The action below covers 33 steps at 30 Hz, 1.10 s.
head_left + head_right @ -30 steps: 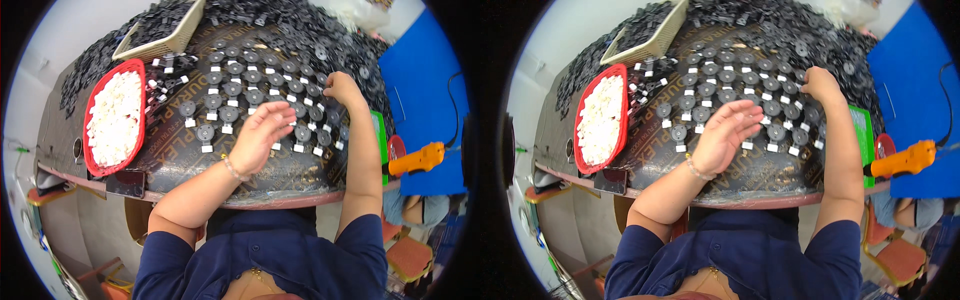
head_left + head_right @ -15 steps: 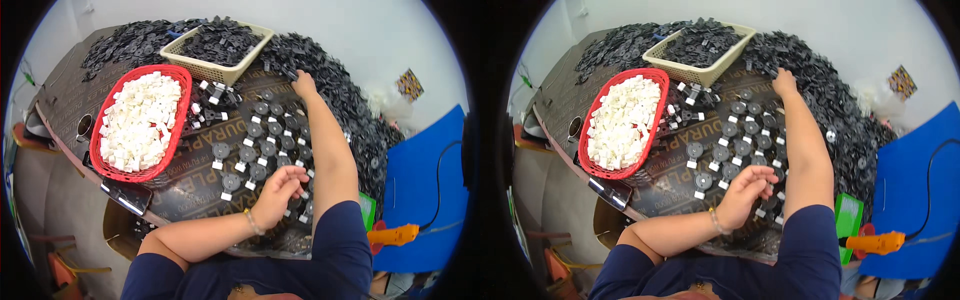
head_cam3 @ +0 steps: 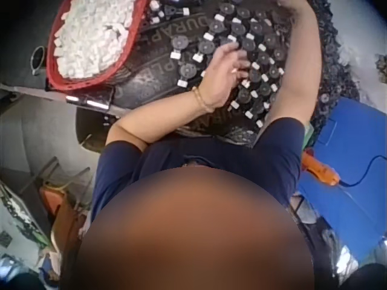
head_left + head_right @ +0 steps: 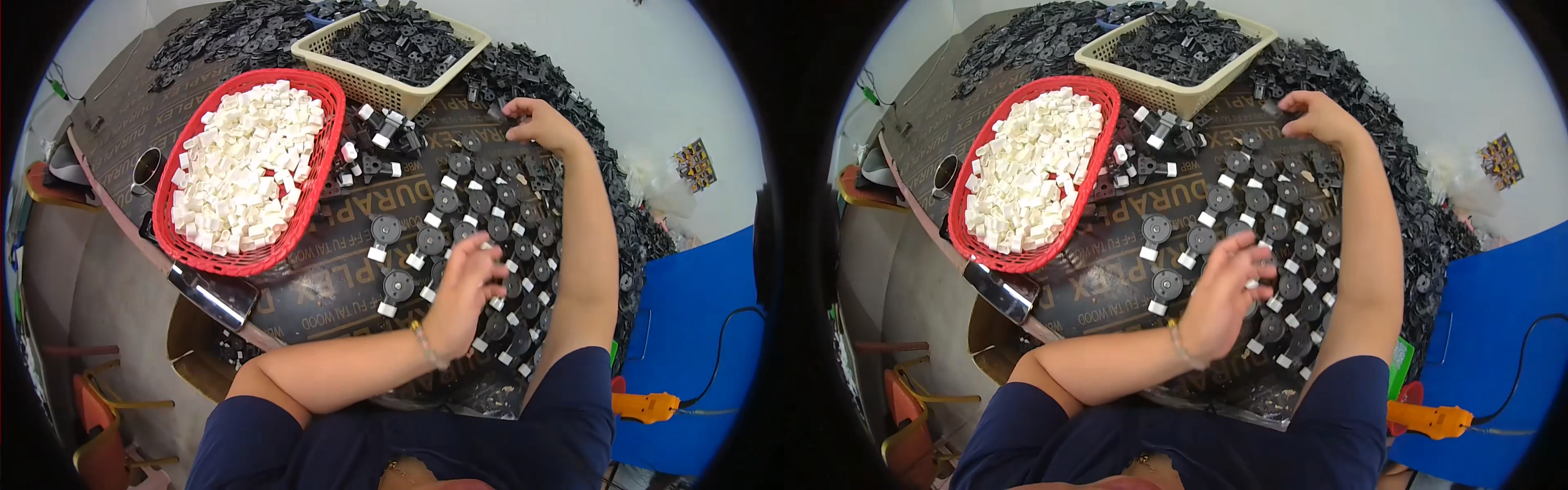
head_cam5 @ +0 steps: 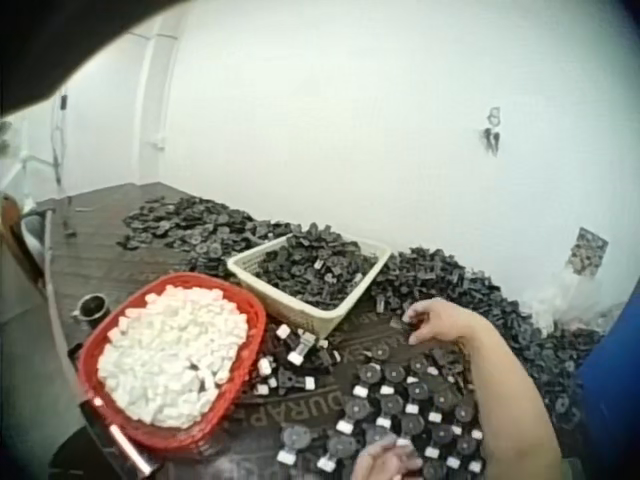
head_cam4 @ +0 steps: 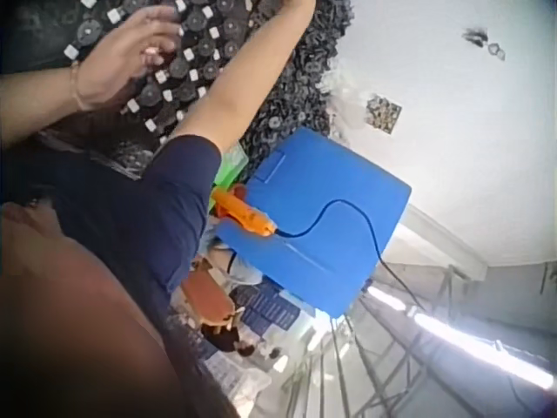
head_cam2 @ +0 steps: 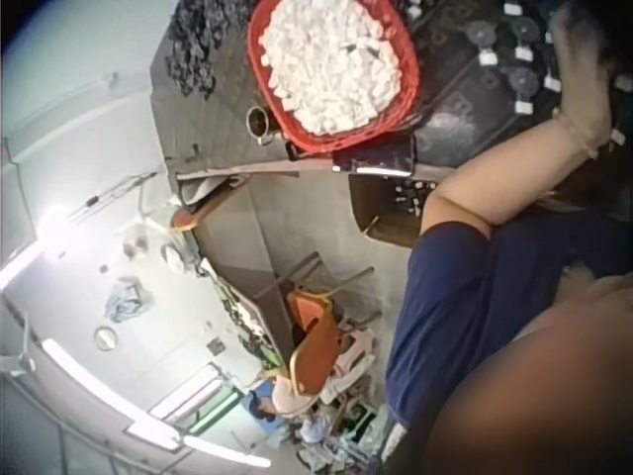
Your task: Manually assemble small circular components onto plastic bases and secure them using an electric screwdriver.
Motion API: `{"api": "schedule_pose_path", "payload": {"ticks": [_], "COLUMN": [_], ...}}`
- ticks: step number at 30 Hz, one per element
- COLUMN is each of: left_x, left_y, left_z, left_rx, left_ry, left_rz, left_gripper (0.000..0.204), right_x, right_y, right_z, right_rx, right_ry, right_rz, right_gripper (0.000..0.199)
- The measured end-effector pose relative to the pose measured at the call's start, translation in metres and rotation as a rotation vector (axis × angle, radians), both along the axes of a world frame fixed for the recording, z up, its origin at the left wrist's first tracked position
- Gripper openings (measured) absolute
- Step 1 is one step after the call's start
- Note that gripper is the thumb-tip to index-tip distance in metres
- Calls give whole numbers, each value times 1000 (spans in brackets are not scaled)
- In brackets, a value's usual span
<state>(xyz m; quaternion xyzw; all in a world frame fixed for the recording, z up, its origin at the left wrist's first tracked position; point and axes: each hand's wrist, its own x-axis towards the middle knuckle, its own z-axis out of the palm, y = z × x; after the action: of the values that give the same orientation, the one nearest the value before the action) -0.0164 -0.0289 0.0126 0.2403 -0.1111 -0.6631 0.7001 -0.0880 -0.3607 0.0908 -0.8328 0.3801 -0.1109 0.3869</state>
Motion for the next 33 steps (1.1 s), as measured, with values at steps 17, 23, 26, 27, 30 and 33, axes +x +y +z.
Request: {"api": "schedule_pose_path", "payload": {"ticks": [17,23,26,27,30,33], "left_x": [27,22,22,21,14,10], "left_y": [-19,-18,-17,-18,-20,-15], "left_z": [-8,-2,-6,-7,-6,-3], "left_rx": [-53,-13,-23,6,-45,-44], "left_ry": [226,146,102,89,99,95], "left_rz": [-171,-152,-139,-134,-134,-153], "left_gripper": [42,23,25,24,23,24], "right_x": [-128,-150,-160,-163,-168,-160], "right_y": [3,8,14,18,35,74], "right_z": [-37,-78,-69,-66,-51,-26], "right_rx": [-342,-522,-497,-599,-876,-951], "right_ry": [568,690,637,551,353,237], "right_rz": [-360,-346,-363,-435,-625,-689], "right_gripper": [25,29,27,23,19,26]}}
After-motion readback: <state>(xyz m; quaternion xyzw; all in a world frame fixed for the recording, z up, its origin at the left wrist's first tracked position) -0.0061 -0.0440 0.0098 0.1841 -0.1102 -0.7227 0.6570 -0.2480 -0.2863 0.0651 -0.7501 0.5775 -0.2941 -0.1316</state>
